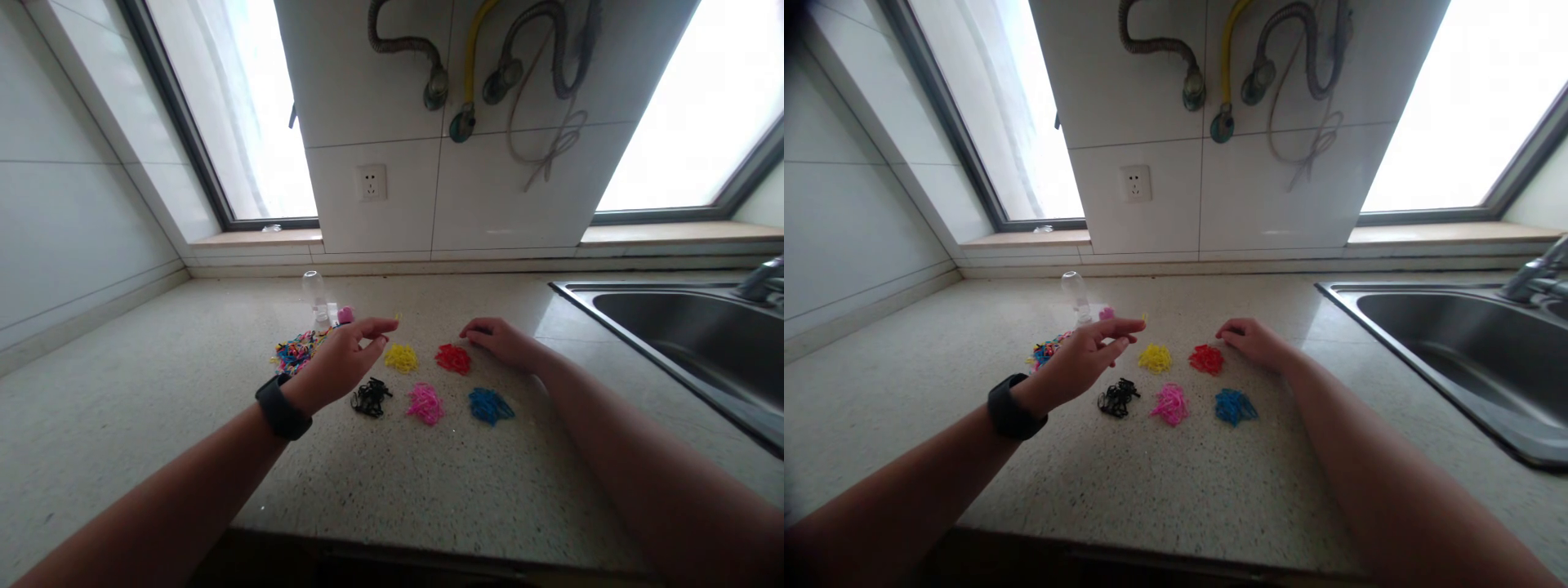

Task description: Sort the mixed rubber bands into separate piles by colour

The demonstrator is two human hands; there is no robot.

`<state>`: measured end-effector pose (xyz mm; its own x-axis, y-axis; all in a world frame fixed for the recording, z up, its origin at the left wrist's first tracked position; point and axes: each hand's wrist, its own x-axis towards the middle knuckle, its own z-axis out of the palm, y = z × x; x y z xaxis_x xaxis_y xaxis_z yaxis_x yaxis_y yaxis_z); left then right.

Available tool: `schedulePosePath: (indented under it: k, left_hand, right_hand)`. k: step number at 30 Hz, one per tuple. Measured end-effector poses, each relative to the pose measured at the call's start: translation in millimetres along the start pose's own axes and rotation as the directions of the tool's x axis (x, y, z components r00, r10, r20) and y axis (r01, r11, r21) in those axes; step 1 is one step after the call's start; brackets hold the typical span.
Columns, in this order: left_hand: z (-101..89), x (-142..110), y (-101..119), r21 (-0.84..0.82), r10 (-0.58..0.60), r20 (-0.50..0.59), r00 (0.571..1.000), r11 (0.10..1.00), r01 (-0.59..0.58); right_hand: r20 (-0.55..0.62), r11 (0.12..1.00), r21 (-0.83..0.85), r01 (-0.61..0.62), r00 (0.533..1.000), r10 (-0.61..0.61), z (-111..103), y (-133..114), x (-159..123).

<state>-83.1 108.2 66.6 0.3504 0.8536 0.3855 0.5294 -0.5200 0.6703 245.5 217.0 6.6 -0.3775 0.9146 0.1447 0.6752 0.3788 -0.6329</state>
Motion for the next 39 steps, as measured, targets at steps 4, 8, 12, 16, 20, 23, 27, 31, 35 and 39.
schedulePosePath:
  k: [4, 8, 12, 16, 20, 23, 27, 31, 35, 39]
  left_hand:
    - [6.7, -1.7, -28.3, 0.254, 0.071, 0.063, 0.995, 0.963, -0.085]
    - [6.9, -3.8, -39.1, 0.360, 0.120, 0.154, 0.981, 0.917, -0.169]
    - [7.5, -4.4, -38.5, 0.407, 0.163, 0.237, 0.958, 0.879, -0.250]
    - [10.2, -3.9, -37.6, 0.418, 0.195, 0.278, 0.940, 0.857, -0.301]
    - [11.4, -3.4, -37.8, 0.424, 0.207, 0.258, 0.944, 0.853, -0.303]
    - [11.9, -4.4, -31.4, 0.425, 0.215, 0.222, 0.951, 0.856, -0.293]
    - [17.4, -11.3, -5.6, 0.402, 0.238, 0.200, 0.950, 0.864, -0.301]
    - [34.3, -28.3, 30.0, 0.259, 0.331, 0.288, 0.899, 0.876, -0.406]
    - [59.7, -52.2, 50.7, 0.095, 0.577, 0.408, 0.708, 0.744, -0.661]
    - [79.6, -70.9, 50.2, 0.089, 0.714, 0.444, 0.541, 0.566, -0.820]
  right_hand:
    - [-0.004, 1.000, 0.011, 0.004, 1.000, -0.004, 0.5, 2.0, 1.0]
    - [0.002, 1.000, 0.002, 0.015, 1.000, -0.015, 0.6, 3.1, 1.4]
    - [0.004, 1.000, 0.000, 0.028, 1.000, -0.028, 0.6, 3.3, 1.3]
    - [0.002, 1.000, 0.007, 0.024, 1.000, -0.024, 0.8, 3.9, 1.4]
    - [0.005, 1.000, 0.017, 0.018, 1.000, -0.018, 0.8, 3.1, 1.2]
    - [-0.004, 1.000, 0.025, 0.019, 1.000, -0.019, 0.7, 2.1, 0.8]
    - [-0.002, 1.000, 0.021, 0.013, 1.000, -0.013, 0.6, 1.6, 0.4]
    - [-0.001, 0.999, 0.034, 0.019, 1.000, -0.019, 0.7, 1.7, 0.2]
    - [-0.002, 0.999, 0.043, 0.030, 1.000, -0.030, 0.2, 2.2, -0.2]
    - [-0.002, 1.000, 0.019, 0.009, 1.000, -0.009, -0.5, 1.5, -1.0]
